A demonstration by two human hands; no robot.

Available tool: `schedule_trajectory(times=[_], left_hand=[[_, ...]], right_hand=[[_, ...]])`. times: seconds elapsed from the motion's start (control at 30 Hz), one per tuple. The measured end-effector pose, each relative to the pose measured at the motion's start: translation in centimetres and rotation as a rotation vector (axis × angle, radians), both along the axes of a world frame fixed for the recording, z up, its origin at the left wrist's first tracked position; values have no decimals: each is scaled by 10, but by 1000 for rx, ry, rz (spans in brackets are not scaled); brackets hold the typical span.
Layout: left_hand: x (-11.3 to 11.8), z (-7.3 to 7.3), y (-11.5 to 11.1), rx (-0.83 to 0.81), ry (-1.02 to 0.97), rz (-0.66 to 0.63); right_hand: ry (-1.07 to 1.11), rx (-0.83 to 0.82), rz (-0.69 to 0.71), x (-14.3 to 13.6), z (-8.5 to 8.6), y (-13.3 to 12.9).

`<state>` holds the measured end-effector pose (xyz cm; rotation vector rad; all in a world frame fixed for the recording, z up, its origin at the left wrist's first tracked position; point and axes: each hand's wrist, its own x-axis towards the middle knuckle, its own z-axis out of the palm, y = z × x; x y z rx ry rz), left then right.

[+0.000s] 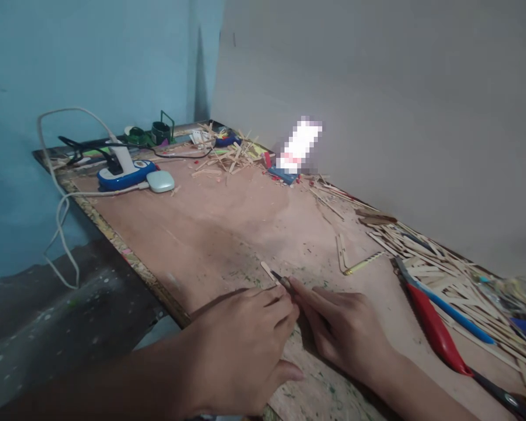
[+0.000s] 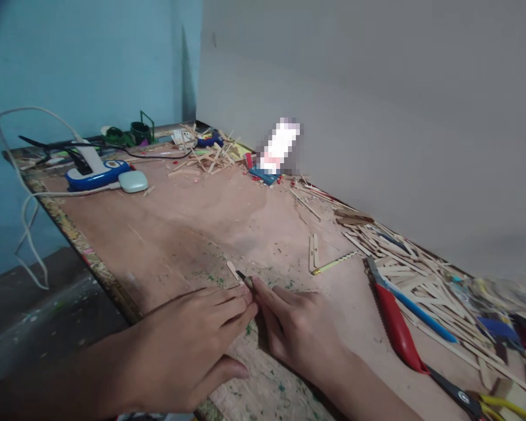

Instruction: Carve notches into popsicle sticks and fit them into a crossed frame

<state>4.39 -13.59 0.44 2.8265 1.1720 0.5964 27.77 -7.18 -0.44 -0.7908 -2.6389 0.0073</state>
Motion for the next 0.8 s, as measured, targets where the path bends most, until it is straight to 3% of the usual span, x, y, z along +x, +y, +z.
schedule_trajectory(times=[0.3,0.57,0.8], left_hand=[[0,-2,-1,34,22,-17],[-3,-4,2,45,33,-18],[-2,-6,1,90,16,5]], right_hand=[[22,35,23,-5,1,3],[52,-84,39,-17,2,15],[76,-181,22,-1,12,9]])
